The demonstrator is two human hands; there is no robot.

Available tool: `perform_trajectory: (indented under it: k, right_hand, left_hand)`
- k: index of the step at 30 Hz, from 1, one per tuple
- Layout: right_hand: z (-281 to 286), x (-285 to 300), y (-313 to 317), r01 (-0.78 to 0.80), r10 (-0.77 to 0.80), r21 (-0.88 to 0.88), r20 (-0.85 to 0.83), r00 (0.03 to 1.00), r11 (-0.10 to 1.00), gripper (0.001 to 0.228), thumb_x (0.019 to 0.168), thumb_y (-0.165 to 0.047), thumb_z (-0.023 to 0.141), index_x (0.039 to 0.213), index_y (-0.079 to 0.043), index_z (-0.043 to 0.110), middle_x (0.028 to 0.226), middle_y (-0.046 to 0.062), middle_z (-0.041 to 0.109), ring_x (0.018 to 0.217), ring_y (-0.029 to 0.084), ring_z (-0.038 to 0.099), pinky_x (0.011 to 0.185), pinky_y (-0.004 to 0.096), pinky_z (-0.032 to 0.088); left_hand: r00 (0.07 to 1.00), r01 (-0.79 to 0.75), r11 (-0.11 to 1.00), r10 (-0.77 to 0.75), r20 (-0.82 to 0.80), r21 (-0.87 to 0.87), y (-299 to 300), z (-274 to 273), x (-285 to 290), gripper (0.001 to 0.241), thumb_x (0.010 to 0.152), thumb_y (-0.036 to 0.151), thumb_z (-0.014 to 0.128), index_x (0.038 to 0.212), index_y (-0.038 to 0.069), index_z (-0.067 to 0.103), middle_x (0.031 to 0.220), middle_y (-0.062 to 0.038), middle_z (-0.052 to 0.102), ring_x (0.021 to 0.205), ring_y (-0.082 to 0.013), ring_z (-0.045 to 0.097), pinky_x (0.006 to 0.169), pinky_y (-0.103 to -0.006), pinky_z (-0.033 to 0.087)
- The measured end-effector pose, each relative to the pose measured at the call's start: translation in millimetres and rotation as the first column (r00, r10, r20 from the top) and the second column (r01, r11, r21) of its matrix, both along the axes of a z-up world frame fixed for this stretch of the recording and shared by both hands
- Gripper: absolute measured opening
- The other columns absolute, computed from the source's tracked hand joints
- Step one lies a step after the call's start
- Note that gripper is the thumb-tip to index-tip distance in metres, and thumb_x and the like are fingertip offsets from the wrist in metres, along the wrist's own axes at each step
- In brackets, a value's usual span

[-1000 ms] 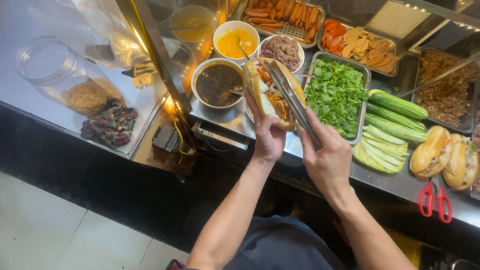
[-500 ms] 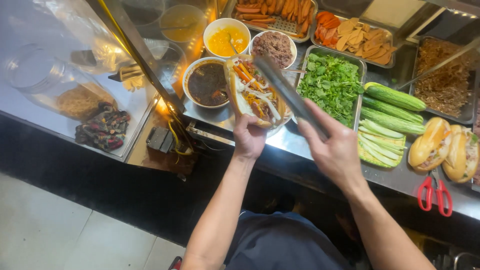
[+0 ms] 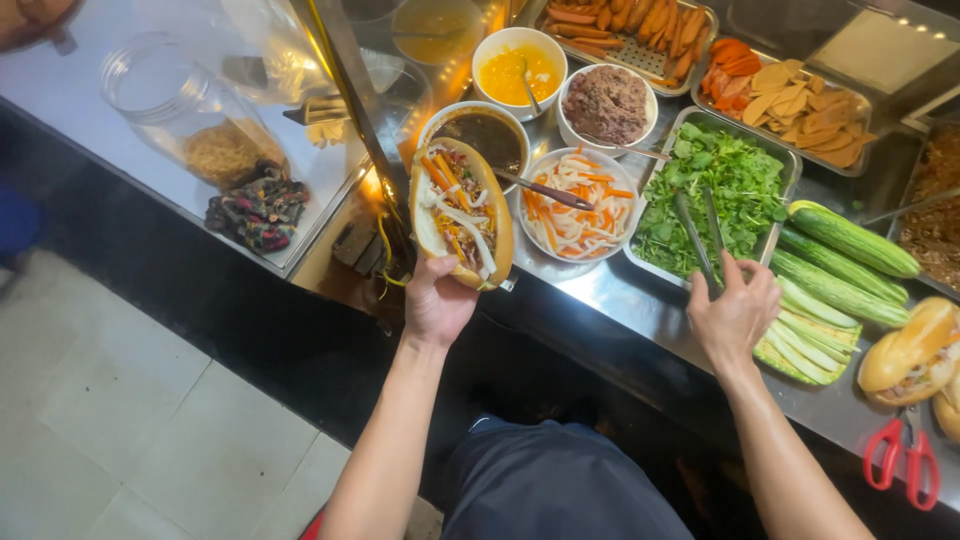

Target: Assembling a Banh Mi sandwich with meat, vegetables, and sauce, then heating it in a press

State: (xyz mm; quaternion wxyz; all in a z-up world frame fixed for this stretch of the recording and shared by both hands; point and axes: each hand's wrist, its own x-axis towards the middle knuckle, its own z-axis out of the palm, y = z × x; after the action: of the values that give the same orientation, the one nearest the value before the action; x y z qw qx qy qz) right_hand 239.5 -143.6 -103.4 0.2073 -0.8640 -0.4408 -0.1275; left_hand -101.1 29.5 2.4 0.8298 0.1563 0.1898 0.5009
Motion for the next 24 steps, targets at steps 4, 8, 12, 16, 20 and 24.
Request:
perform_trajectory:
  k: [4,8,12,16,20,24]
  right_hand:
    - [36,-62,80,-0.337,0.388,0.247,-0.199,0.900,0.908,0.051,0.089,-0.023,0.085,0.132,0.001,0.071,0.098,0.018,0.069,0.085,0.036,0.065,0.079,0.047,0.052]
    - [38,-102,156,-0.030,0.312,0.315,-0.917,0.250,0.949,0.079,0.091,-0.029,0.084,0.152,-0.002,0.043,0.114,0.015,0.071,0.089,0.016,0.070,0.072,0.026,0.058]
    - [33,-118,200,0.154,0.408,0.425,-0.903,0.131,0.892,0.035,0.092,-0.032,0.086,0.109,-0.004,0.074,0.083,0.007,0.070,0.068,0.007,0.064,0.056,0.016,0.057]
    - [98,-124,192,-0.327,0.614,0.524,-0.599,0.514,0.786,0.017,0.104,-0.016,0.075,0.117,-0.006,0.075,0.097,0.013,0.076,0.077,0.016,0.071,0.060,0.026,0.059]
    - [110,-105,197,-0.502,0.695,0.495,-0.375,0.613,0.710,0.015,0.105,-0.008,0.076,0.119,-0.003,0.077,0.100,0.018,0.076,0.085,0.025,0.075,0.070,0.034,0.061]
    - [114,-106,204,-0.387,0.671,0.566,-0.473,0.570,0.728,0.015,0.111,-0.010,0.068,0.122,-0.002,0.073,0.102,0.019,0.076,0.082,0.022,0.074,0.068,0.030,0.060]
  left_hand:
    - [0.999,-0.047,0.999,0.047,-0.012,0.028,-3,-6,-23,0.083,0.077,0.000,0.061,0.155,0.021,0.041,0.147,-0.008,0.052,0.130,-0.0262,0.054,0.110,-0.0486,0.047]
    - [1.000,-0.023,1.000,0.023,0.017,0.005,-4,-16,-43,0.092,0.073,-0.002,0.060,0.157,0.025,0.036,0.147,-0.008,0.051,0.128,-0.0285,0.055,0.108,-0.0503,0.048]
    - [0.999,0.001,1.000,-0.001,0.036,0.006,-2,-14,-56,0.095,0.071,-0.001,0.061,0.158,0.027,0.034,0.148,-0.009,0.049,0.128,-0.0285,0.055,0.108,-0.0506,0.048]
    - [0.997,0.024,1.000,-0.023,0.075,-0.010,9,-25,-68,0.096,0.071,-0.003,0.060,0.159,0.027,0.033,0.150,-0.011,0.048,0.128,-0.0310,0.055,0.107,-0.0530,0.048]
    - [0.996,0.050,0.999,-0.050,0.079,0.004,19,-28,-69,0.101,0.070,-0.003,0.059,0.160,0.033,0.029,0.150,-0.010,0.047,0.127,-0.0307,0.054,0.105,-0.0526,0.049]
    - [0.993,0.072,0.997,-0.071,0.092,-0.012,25,-37,-66,0.105,0.070,-0.003,0.057,0.161,0.036,0.025,0.154,-0.009,0.044,0.128,-0.0288,0.053,0.106,-0.0488,0.048]
